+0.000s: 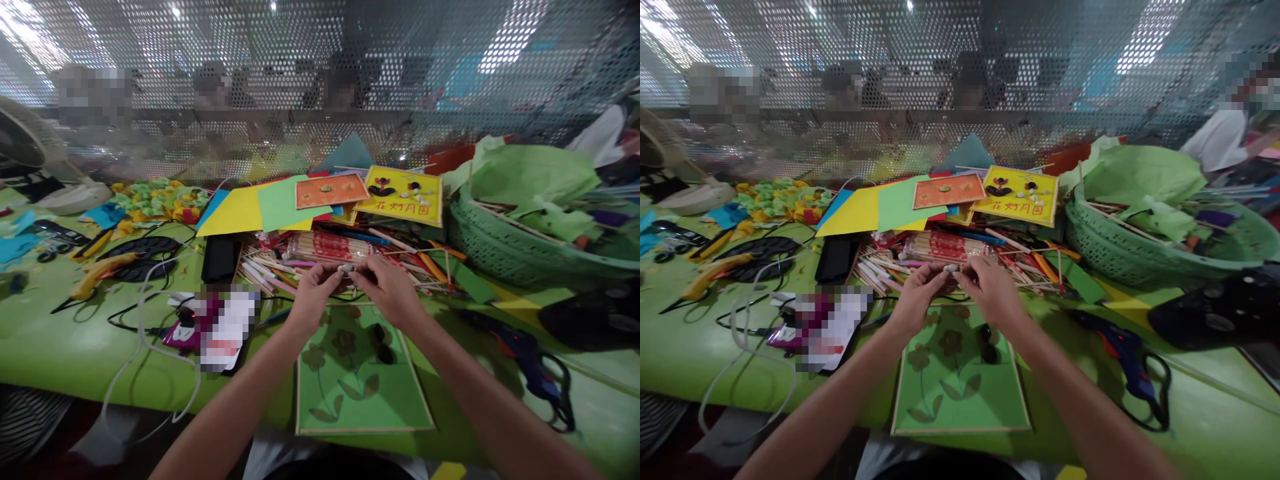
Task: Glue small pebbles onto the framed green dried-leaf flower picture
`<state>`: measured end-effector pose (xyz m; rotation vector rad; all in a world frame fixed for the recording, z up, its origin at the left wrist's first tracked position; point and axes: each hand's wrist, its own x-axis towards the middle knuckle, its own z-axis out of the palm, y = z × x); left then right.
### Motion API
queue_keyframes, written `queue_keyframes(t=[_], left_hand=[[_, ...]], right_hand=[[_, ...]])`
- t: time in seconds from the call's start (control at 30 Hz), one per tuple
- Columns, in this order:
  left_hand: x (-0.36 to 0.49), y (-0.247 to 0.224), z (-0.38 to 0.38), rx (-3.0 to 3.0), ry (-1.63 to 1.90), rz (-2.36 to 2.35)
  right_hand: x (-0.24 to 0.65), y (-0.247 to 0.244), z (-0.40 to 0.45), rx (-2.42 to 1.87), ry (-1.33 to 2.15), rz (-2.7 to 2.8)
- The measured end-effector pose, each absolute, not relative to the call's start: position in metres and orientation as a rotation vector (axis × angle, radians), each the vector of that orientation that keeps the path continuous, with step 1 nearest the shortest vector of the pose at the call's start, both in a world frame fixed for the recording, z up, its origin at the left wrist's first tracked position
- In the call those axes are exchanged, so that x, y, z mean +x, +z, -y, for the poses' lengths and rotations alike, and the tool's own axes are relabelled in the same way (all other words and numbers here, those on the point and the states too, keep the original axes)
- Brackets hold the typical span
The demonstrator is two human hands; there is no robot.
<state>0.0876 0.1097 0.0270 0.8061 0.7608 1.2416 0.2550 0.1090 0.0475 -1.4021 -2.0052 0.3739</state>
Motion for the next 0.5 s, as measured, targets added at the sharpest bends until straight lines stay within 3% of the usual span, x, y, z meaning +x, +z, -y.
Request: queue_keyframes(t=[0.1,0.5], left_hand=[[0.0891,0.0236,-0.1096,0.856,1.253,-0.763],[0.091,0.0192,-0.1081,1.049,1.275,-0.836]], right_hand=[[0.2551,0.0472,-0.1078,-1.476,0.179,2.222],[0.2504,0.0461,-0.1057,-1.571,0.039,2.39]])
